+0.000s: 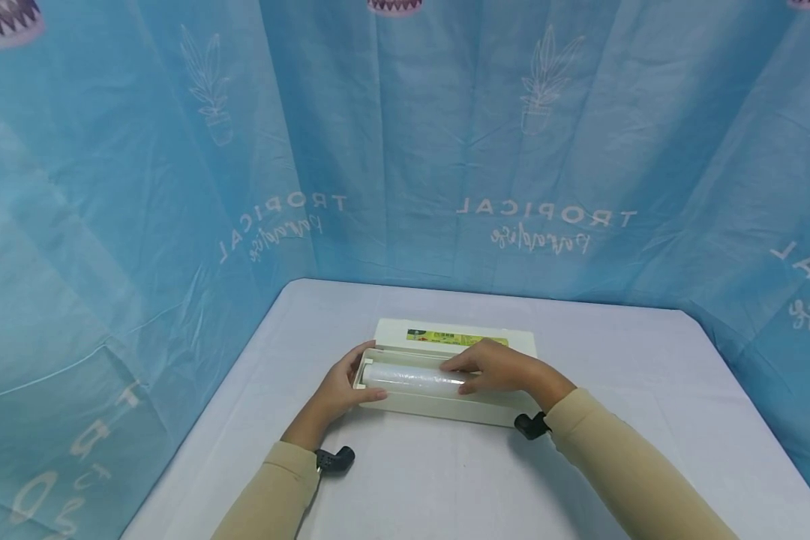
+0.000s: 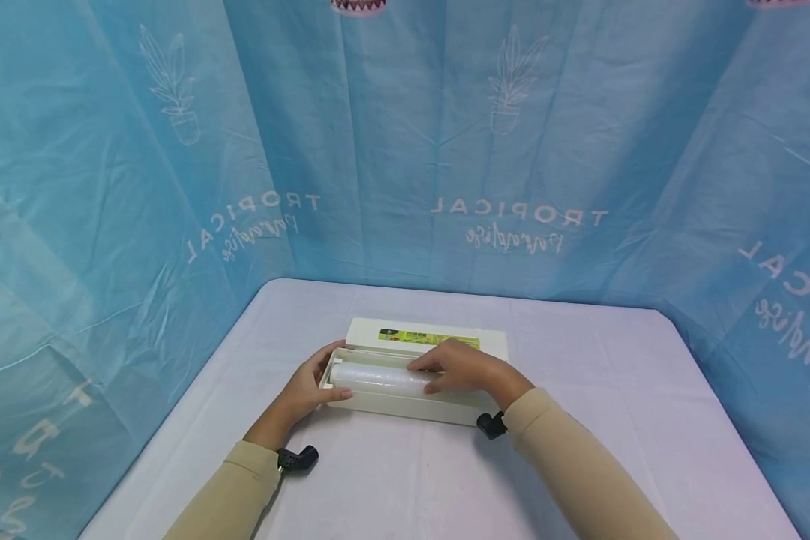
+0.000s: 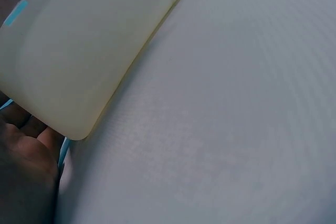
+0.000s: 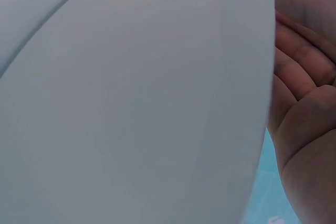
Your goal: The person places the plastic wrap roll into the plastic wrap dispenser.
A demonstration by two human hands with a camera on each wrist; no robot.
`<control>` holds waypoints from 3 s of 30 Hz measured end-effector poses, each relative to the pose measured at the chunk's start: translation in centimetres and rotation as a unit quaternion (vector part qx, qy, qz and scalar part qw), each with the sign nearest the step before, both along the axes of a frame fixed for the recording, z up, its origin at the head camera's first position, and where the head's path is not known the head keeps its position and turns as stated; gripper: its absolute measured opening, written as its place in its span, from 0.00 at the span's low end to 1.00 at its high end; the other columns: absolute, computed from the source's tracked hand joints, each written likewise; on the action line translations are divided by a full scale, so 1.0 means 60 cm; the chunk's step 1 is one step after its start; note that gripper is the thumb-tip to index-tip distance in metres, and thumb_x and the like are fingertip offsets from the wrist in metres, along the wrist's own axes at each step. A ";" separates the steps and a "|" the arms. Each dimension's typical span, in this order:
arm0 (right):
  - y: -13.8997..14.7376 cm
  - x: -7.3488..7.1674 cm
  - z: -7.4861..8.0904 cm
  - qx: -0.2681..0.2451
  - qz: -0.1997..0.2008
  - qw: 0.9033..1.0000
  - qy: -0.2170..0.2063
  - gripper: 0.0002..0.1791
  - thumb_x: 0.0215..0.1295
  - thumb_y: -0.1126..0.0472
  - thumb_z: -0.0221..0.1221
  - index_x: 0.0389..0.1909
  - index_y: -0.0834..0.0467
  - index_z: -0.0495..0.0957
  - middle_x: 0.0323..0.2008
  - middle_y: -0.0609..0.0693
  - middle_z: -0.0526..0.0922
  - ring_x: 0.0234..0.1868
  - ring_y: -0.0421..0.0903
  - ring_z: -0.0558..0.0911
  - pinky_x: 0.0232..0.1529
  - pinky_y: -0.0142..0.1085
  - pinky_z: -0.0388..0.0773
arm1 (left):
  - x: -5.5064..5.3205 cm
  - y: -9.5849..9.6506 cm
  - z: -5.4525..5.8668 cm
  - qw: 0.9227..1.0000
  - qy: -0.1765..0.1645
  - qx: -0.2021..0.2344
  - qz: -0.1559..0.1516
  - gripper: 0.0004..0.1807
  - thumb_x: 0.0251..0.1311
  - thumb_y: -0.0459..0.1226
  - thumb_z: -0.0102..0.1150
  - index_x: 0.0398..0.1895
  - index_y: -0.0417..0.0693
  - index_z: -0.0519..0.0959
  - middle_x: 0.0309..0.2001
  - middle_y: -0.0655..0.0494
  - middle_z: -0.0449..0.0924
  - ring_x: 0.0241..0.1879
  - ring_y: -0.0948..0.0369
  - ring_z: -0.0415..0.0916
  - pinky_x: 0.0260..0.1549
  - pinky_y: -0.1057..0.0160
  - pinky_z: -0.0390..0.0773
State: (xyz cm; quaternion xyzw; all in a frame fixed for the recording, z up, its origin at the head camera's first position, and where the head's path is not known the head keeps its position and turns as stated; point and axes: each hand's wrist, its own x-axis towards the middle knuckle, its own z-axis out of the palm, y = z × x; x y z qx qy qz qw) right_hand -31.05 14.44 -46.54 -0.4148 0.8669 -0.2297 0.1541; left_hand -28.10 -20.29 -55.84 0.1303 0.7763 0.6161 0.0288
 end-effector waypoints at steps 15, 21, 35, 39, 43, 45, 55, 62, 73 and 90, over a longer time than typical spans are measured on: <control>0.029 0.002 -0.005 -0.032 -0.012 0.999 -0.023 0.30 0.66 0.59 0.73 0.69 0.56 0.80 0.66 0.45 0.80 0.65 0.41 0.78 0.64 0.42 0.78 | 0.000 -0.002 -0.002 1.000 0.005 -0.009 0.001 0.58 0.47 0.38 0.87 0.82 0.53 0.62 0.72 0.51 0.71 0.65 0.50 0.73 0.65 0.49 0.75; 0.047 0.009 -0.001 -0.055 -0.028 0.997 -0.043 0.29 0.65 0.59 0.74 0.67 0.57 0.81 0.64 0.46 0.82 0.64 0.44 0.80 0.63 0.42 0.78 | 0.000 -0.001 -0.001 1.000 0.001 -0.015 0.004 0.59 0.46 0.38 0.87 0.82 0.54 0.62 0.73 0.51 0.70 0.66 0.50 0.73 0.66 0.50 0.74; 0.093 0.026 -0.002 -0.080 -0.083 0.991 -0.073 0.30 0.63 0.56 0.76 0.67 0.56 0.82 0.64 0.48 0.82 0.65 0.49 0.80 0.65 0.48 0.77 | 0.003 -0.001 0.001 1.000 0.008 -0.014 0.002 0.59 0.47 0.38 0.87 0.82 0.49 0.61 0.73 0.49 0.70 0.66 0.50 0.72 0.65 0.49 0.75; 0.105 0.030 -0.002 -0.092 -0.099 0.987 -0.090 0.30 0.63 0.58 0.76 0.66 0.57 0.83 0.63 0.48 0.82 0.65 0.50 0.79 0.66 0.49 0.76 | 0.003 -0.001 0.001 1.000 0.009 -0.018 0.004 0.57 0.49 0.37 0.85 0.82 0.52 0.62 0.73 0.49 0.70 0.66 0.50 0.73 0.65 0.49 0.75; 0.115 0.036 -0.001 -0.106 -0.105 0.984 -0.095 0.29 0.63 0.57 0.76 0.65 0.58 0.83 0.63 0.49 0.83 0.65 0.52 0.80 0.66 0.50 0.76 | 0.003 0.000 0.001 1.000 0.012 -0.016 0.001 0.57 0.49 0.36 0.85 0.82 0.52 0.61 0.74 0.49 0.69 0.66 0.49 0.72 0.65 0.48 0.75; 0.120 0.038 -0.001 -0.113 -0.104 0.984 -0.092 0.30 0.63 0.56 0.76 0.65 0.59 0.83 0.63 0.50 0.83 0.65 0.53 0.80 0.66 0.51 0.76 | 0.002 -0.001 0.000 1.000 0.014 -0.015 -0.002 0.57 0.49 0.37 0.85 0.82 0.50 0.61 0.74 0.48 0.69 0.66 0.49 0.72 0.65 0.48 0.75; 0.144 0.051 -0.002 -0.139 -0.107 0.984 -0.030 0.30 0.64 0.51 0.76 0.63 0.59 0.84 0.60 0.50 0.84 0.61 0.49 0.83 0.63 0.54 0.78 | 0.001 -0.002 -0.001 1.000 0.016 -0.010 -0.007 0.58 0.48 0.39 0.86 0.82 0.48 0.61 0.73 0.47 0.70 0.65 0.48 0.73 0.64 0.49 0.76; 0.155 0.063 -0.006 -0.167 -0.133 0.977 -0.018 0.31 0.59 0.51 0.79 0.61 0.57 0.85 0.59 0.50 0.85 0.58 0.47 0.84 0.64 0.56 0.77 | 0.003 0.001 0.003 1.000 0.006 -0.004 -0.006 0.59 0.47 0.39 0.86 0.82 0.48 0.60 0.74 0.47 0.68 0.66 0.48 0.72 0.64 0.51 0.76; 0.184 0.085 -0.015 -0.181 -0.171 0.968 0.028 0.34 0.55 0.51 0.81 0.61 0.59 0.85 0.58 0.45 0.85 0.61 0.52 0.82 0.64 0.60 0.76 | 0.000 -0.003 -0.002 1.000 0.009 -0.008 -0.008 0.57 0.49 0.39 0.85 0.82 0.51 0.61 0.74 0.50 0.69 0.67 0.49 0.71 0.66 0.48 0.74; 0.226 0.106 -0.059 -0.203 -0.238 0.946 0.082 0.46 0.47 0.50 0.85 0.70 0.54 0.78 0.69 0.54 0.77 0.71 0.62 0.72 0.66 0.70 0.68 | -0.001 -0.002 -0.002 1.000 0.010 -0.005 -0.006 0.57 0.49 0.38 0.86 0.82 0.52 0.62 0.74 0.50 0.69 0.69 0.49 0.70 0.67 0.48 0.72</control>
